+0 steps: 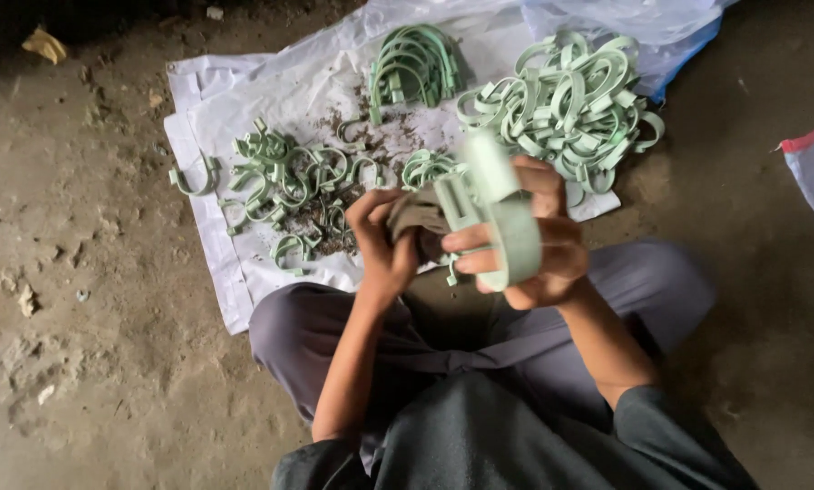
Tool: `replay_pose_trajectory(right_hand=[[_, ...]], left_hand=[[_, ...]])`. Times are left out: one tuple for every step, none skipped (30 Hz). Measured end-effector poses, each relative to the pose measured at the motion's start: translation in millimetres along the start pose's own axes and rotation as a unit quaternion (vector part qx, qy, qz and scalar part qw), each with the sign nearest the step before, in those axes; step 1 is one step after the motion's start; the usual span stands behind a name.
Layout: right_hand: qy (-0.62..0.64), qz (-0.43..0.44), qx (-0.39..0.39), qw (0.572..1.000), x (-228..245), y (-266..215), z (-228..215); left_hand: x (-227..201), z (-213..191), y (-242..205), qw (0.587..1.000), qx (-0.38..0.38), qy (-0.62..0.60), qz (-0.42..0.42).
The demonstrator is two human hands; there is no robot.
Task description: Cleaning dirt and debris from green plastic clips using a cloth while sitting on the floor.
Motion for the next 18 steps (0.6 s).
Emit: replay_pose_trajectory(right_hand=[[0.003, 0.003, 0.001, 1.0, 2.1, 0.1, -1.0], [0.015, 0.003, 0.001, 1.0, 4.2, 0.8, -3.2], [0.028, 0.003, 0.001, 1.0, 6.4, 1.3, -5.6], [0.027, 0.006, 0.003, 1.0, 10.2, 0.3, -6.2], [0.043, 0.006, 0.004, 0.999, 14.7, -0.6, -7.0], [0.06, 0.004, 0.005, 0.998, 18.2, -0.4, -7.3], [0.062, 0.005, 0.007, 0.998, 19.5, -0.1, -7.5], [0.081, 0.003, 0.007, 0.997, 21.0, 0.2, -7.6], [0.099, 0.001, 0.008, 0.995, 22.5, 0.3, -7.6], [0.104, 0.002, 0.01, 0.995, 21.3, 0.5, -5.2], [0.097, 0.001, 0.014, 0.995, 20.4, 0.8, -2.4], [0.093, -0.001, 0.016, 0.996, 18.8, 1.7, 1.4], [0.099, 0.0, 0.018, 0.995, 17.3, 6.9, 3.1], [0.028, 0.025, 0.056, 0.998, 11.7, 11.0, 11.5], [-0.043, 0.05, 0.094, 0.993, 5.4, 14.4, 19.0], [-0.038, 0.049, 0.096, 0.993, 3.8, 18.2, 27.1], [-0.034, 0.09, 0.064, 0.993, -4.7, 22.1, 28.6], [-0.03, 0.131, 0.031, 0.991, -12.8, 24.7, 29.7]], left_hand=[[-0.2, -6.1, 4.8, 1.0, -0.001, 0.002, -0.004], [-4.4, -11.0, 10.7, 1.0, -0.004, -0.007, 0.017], [-8.6, -16.0, 16.4, 0.999, -0.007, -0.016, 0.038], [-15.9, -21.7, 24.1, 0.999, -0.007, -0.018, 0.036], [-18.9, -32.0, 31.9, 0.999, -0.032, -0.012, 0.009], [-22.0, -43.9, 40.5, 0.998, -0.059, -0.004, -0.015], [-23.2, -47.9, 42.6, 0.998, -0.061, -0.004, -0.017], [-19.8, -52.7, 44.3, 0.996, -0.067, -0.035, -0.041], [-16.3, -57.4, 45.6, 0.993, -0.073, -0.065, -0.065], [-22.7, -57.3, 47.7, 0.993, -0.077, -0.062, -0.068], [-28.6, -57.1, 50.1, 0.99, -0.081, -0.087, -0.07], [-34.3, -58.5, 53.1, 0.988, -0.086, -0.109, -0.072], [-33.8, -57.8, 50.9, 0.988, -0.09, -0.105, -0.074], [-32.7, -55.0, 48.8, 0.983, -0.088, -0.139, -0.078], [-31.8, -52.2, 46.6, 0.978, -0.086, -0.173, -0.08], [-35.3, -52.6, 47.5, 0.978, -0.09, -0.17, -0.081], [-39.4, -52.0, 48.8, 0.979, -0.088, -0.168, -0.08], [-43.6, -50.9, 50.3, 0.979, -0.086, -0.168, -0.078]])
Point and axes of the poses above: each hand's wrist, its own y-axis towards the middle knuckle, its own z-axis out of the palm, x = y × z, the point moved 9 cm from there along y, towards the middle knuckle, and after that the axes turned 11 degrees about y, right-handed, at the moved point
